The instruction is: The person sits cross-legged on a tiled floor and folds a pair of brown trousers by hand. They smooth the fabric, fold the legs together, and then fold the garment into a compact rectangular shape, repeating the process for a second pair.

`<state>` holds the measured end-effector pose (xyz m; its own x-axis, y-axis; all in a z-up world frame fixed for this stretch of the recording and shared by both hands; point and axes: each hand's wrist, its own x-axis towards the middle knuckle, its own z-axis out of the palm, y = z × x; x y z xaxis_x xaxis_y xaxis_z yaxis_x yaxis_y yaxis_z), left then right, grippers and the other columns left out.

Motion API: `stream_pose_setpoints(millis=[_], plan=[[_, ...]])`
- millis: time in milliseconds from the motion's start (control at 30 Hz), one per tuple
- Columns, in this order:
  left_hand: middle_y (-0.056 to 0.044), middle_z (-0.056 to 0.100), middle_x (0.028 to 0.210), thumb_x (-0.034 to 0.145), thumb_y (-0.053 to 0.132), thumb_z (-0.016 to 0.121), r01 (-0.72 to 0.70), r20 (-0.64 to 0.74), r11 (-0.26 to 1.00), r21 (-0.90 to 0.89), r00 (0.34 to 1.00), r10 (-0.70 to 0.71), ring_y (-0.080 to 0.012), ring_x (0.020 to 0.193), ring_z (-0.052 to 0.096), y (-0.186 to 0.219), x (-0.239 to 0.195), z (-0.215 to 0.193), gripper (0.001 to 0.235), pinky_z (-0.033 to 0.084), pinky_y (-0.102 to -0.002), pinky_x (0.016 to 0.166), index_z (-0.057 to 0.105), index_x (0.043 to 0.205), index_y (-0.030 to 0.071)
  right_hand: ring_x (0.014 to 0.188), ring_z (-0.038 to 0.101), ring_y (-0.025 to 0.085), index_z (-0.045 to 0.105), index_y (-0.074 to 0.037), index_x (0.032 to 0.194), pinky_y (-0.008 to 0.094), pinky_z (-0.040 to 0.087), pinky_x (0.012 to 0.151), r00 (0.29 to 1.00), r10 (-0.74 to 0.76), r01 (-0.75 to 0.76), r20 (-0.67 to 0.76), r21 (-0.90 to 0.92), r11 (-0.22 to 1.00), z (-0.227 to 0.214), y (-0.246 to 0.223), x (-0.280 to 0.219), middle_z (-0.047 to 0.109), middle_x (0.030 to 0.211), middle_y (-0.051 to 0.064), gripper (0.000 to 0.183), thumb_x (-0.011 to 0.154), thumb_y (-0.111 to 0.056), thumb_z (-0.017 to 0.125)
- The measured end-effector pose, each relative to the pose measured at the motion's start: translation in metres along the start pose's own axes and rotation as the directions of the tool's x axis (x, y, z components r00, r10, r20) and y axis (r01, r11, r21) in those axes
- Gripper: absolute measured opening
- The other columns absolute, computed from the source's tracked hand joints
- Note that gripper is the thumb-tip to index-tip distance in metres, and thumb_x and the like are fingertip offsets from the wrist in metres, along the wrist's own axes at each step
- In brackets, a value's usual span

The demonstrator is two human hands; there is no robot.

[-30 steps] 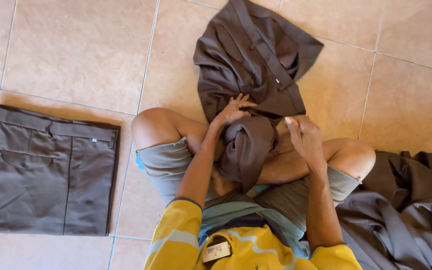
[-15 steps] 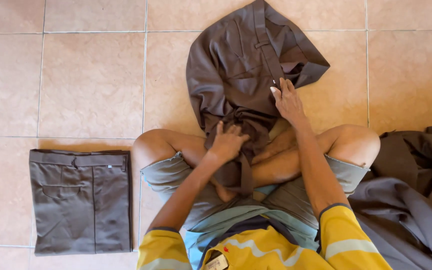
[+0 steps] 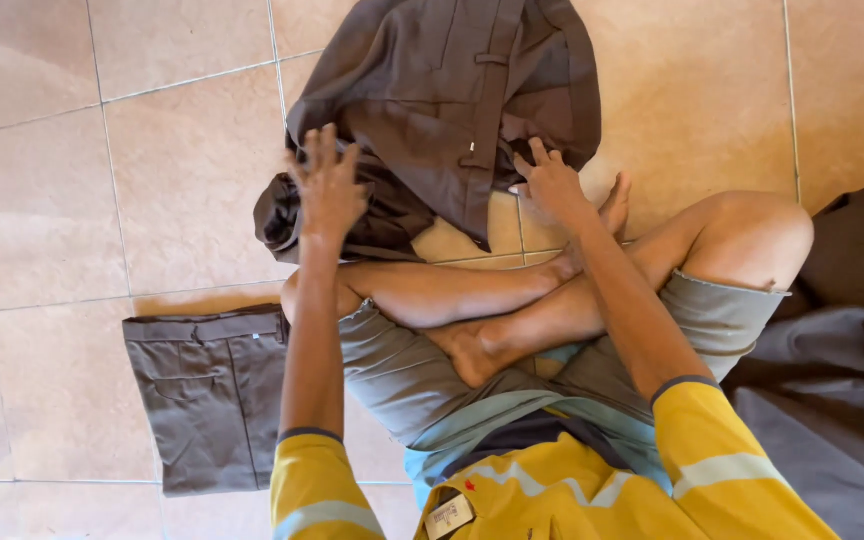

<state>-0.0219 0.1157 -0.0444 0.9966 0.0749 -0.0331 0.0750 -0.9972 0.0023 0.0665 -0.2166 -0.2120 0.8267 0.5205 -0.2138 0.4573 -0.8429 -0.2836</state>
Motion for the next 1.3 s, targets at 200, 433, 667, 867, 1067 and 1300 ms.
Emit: stream_pose_setpoints(millis=[200,433,667,867,1067,1300], plan=[[-0.021,0.021,0.169,0.09,0.063,0.068,-0.05,0.172,0.993,-0.106,0.983,0.068,-0.0443,0.154,0.024,0.078,0.002,0.165,0.095,0.031,-0.073,0.115,0.023,0.166,0.026,0.115,0.049,0.033,0.03,-0.025,0.165,0.051,0.055,0.085,0.999,0.013,-0.023,-0.048,-0.225,0.974,0.038,0.015,-0.008,0.023,0.168,0.013,0.065,0.107,-0.042,0.052],[-0.012,0.052,0.135,0.076,0.064,0.08,-0.032,0.051,0.989,-0.144,0.998,0.039,-0.0312,0.111,0.057,0.089,-0.026,0.164,0.081,0.049,-0.056,0.093,0.056,0.144,0.027,0.123,0.045,0.04,0.032,-0.025,0.163,0.063,0.045,0.095,0.984,0.174,-0.168,0.044,-0.112,0.979,-0.002,0.011,-0.015,0.021,0.17,0.01,0.067,0.103,-0.032,0.06],[0.0,0.056,0.087,0.078,0.042,0.083,-0.04,-0.205,0.956,-0.292,0.979,-0.021,-0.025,0.084,0.062,0.088,-0.021,0.183,0.032,0.05,-0.042,0.076,0.068,0.1,0.025,0.133,0.046,0.045,0.042,-0.009,0.152,0.07,0.035,0.103,0.978,0.207,-0.206,-0.027,0.033,0.978,-0.046,-0.012,-0.048,0.034,0.157,0.022,0.058,0.102,-0.03,0.061],[0.004,0.054,0.081,0.077,0.04,0.084,-0.087,-0.384,0.953,-0.291,0.923,-0.033,-0.0194,0.075,0.061,0.086,-0.019,0.187,0.026,0.05,-0.036,0.069,0.068,0.093,0.027,0.086,0.072,0.044,0.072,-0.007,0.095,0.058,0.057,0.069,0.974,0.178,-0.121,-0.137,0.349,0.929,-0.012,-0.043,-0.05,0.071,0.092,0.018,0.059,0.1,-0.063,0.056],[-0.004,0.059,0.109,0.082,0.051,0.078,-0.213,-0.583,0.941,-0.263,0.812,0.022,-0.0248,0.093,0.063,0.099,-0.024,0.149,0.039,0.043,-0.041,0.084,0.068,0.102,0.02,0.083,0.072,0.038,0.077,-0.015,0.097,0.048,0.056,0.069,0.899,0.313,0.01,-0.306,0.729,0.685,0.022,-0.055,-0.033,0.071,0.082,0.014,0.012,0.089,-0.023,0.079],[-0.022,0.048,0.152,0.09,0.064,0.068,-0.332,-0.619,0.863,-0.381,0.785,0.029,-0.0389,0.143,0.046,0.11,-0.028,0.107,0.078,0.007,-0.062,0.122,0.056,0.139,0.004,0.105,0.065,0.013,0.077,-0.021,0.122,0.04,0.053,0.095,0.894,0.259,0.208,-0.366,0.85,0.484,-0.033,-0.049,-0.042,0.076,0.106,0.009,0.032,0.094,-0.007,0.073]])
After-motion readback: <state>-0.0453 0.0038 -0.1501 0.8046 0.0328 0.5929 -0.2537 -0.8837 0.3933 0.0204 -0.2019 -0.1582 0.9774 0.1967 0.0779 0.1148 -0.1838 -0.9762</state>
